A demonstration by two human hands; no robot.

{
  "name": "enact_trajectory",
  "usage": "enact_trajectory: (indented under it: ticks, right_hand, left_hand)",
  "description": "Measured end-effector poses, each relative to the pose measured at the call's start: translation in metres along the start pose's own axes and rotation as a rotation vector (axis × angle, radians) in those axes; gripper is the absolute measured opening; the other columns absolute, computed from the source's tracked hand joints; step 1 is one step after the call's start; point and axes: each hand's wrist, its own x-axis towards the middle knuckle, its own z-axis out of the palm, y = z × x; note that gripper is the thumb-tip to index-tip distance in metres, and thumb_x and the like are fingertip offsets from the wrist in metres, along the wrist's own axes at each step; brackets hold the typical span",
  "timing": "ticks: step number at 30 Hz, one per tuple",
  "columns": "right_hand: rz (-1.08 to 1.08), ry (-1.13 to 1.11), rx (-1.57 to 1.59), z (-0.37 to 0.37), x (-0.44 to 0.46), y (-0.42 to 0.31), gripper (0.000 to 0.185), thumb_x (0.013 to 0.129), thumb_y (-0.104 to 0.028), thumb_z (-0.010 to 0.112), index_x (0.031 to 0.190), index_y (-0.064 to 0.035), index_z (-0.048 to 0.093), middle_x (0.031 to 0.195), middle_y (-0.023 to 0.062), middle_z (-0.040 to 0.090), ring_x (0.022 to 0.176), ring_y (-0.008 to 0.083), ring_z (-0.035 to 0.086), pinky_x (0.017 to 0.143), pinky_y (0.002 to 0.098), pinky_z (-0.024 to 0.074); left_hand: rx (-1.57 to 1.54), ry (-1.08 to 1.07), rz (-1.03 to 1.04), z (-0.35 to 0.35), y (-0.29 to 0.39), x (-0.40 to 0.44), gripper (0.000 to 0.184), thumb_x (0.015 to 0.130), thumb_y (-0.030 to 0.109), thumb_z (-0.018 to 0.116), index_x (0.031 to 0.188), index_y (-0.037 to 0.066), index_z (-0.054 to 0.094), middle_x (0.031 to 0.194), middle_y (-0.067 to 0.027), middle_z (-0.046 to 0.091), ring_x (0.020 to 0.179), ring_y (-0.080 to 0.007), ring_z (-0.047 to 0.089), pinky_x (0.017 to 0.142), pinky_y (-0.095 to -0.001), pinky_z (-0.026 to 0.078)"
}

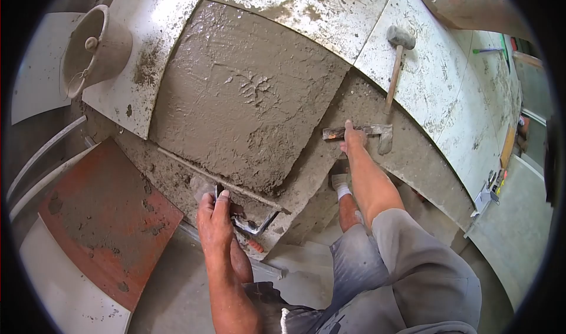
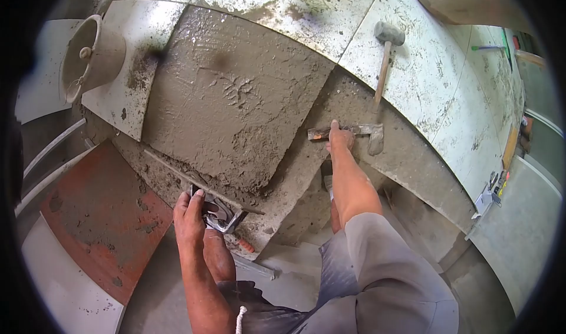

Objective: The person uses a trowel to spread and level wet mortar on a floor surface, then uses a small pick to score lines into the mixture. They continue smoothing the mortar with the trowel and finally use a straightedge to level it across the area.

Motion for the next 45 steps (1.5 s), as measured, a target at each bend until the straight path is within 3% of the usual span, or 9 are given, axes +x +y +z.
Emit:
enact_trajectory:
  ticks: [5,7,10,15,19,25,35,40,45]
  right_hand:
    - [0.123,0.108,0.335,-0.026,0.034,0.066,0.034,0.074,-0.015,0.057,0.102,0.0052,0.056,0.077,0.0156,0.06,0.061,0.025,0.059,0.049,0.0405,0.0482]
    - [-0.059,0.184,0.037,-0.07,0.007,0.084,0.021,0.073,-0.012,0.056,0.09,-0.0004,0.052,0.063,0.0081,0.05,0.05,0.0202,0.049,0.043,0.0379,0.0419]
    - [-0.018,-0.036,0.149,-0.125,-0.084,0.066,0.018,0.074,-0.014,0.059,0.084,-0.005,0.047,0.057,0.003,0.042,0.045,0.0141,0.044,0.041,0.0335,0.0403]
    - [-0.598,-0.397,0.221,-0.116,-0.169,0.042,0.019,0.079,-0.022,0.061,0.083,-0.0058,0.052,0.057,-0.0015,0.044,0.043,0.0107,0.045,0.041,0.0275,0.04]
    - [-1.015,-0.178,-0.115,-0.055,-0.144,0.03,0.028,0.08,-0.026,0.056,0.088,0.0006,0.054,0.067,0.0147,0.058,0.06,0.0289,0.059,0.059,0.0392,0.0475]
    - [-0.833,-0.253,-0.491,-0.015,-0.142,0.015,0.031,0.081,-0.03,0.055,0.087,0.0009,0.056,0.075,0.0236,0.06,0.075,0.043,0.059,0.066,0.0458,0.0453]
    - [-0.752,-0.314,-0.48,0.001,-0.131,0.019,0.034,0.08,-0.032,0.059,0.085,0.0014,0.059,0.072,0.0209,0.06,0.07,0.038,0.059,0.066,0.0429,0.0452]
    - [-0.885,-0.33,-0.161,-0.026,-0.174,0.02,0.035,0.079,-0.032,0.058,0.09,0.0012,0.061,0.079,0.024,0.061,0.077,0.0403,0.06,0.072,0.0457,0.0453]
    - [-0.774,-0.278,-0.45,-0.003,-0.132,0.025,0.034,0.079,-0.033,0.06,0.087,0.0006,0.061,0.075,0.0211,0.061,0.071,0.0366,0.059,0.066,0.0424,0.0454]
  left_hand:
    - [0.164,0.028,0.021,0.007,0.027,-0.006,0.026,0.085,0.027,0.056,0.082,0.001,0.056,0.065,-0.0074,0.06,0.059,-0.0126,0.054,0.056,-0.0278,0.04]
    - [0.131,0.045,0.048,0.007,0.023,-0.002,0.028,0.083,0.029,0.057,0.082,0.0,0.057,0.064,-0.0083,0.06,0.059,-0.0139,0.054,0.057,-0.0286,0.04]
    - [0.121,0.042,0.106,0.007,0.015,0.006,0.028,0.084,0.028,0.056,0.083,0.0,0.057,0.065,-0.0084,0.061,0.061,-0.014,0.055,0.058,-0.0285,0.041]
    - [0.097,0.068,0.108,0.007,0.015,0.003,0.03,0.084,0.028,0.056,0.086,-0.001,0.058,0.067,-0.0082,0.061,0.063,-0.0137,0.056,0.06,-0.0276,0.042]
    - [0.129,0.052,0.033,0.008,0.009,0.0,0.034,0.083,0.03,0.056,0.093,-0.003,0.059,0.069,-0.0106,0.065,0.068,-0.0196,0.062,0.065,-0.0316,0.046]
    - [0.102,0.04,0.097,0.01,0.012,0.002,0.034,0.083,0.03,0.057,0.092,-0.003,0.059,0.068,-0.0104,0.065,0.069,-0.0185,0.061,0.065,-0.0312,0.046]
    - [0.116,0.07,0.097,0.006,0.013,0.003,0.035,0.084,0.031,0.056,0.093,-0.003,0.059,0.068,-0.012,0.064,0.068,-0.0197,0.062,0.066,-0.032,0.046]
    - [0.098,0.001,0.017,0.001,0.022,-0.004,0.037,0.084,0.032,0.055,0.093,-0.003,0.059,0.071,-0.0135,0.065,0.069,-0.0227,0.062,0.068,-0.0334,0.046]
    - [0.135,0.067,0.106,0.007,0.01,0.001,0.034,0.085,0.032,0.054,0.086,-0.002,0.058,0.065,-0.0094,0.062,0.061,-0.015,0.055,0.06,-0.0294,0.041]
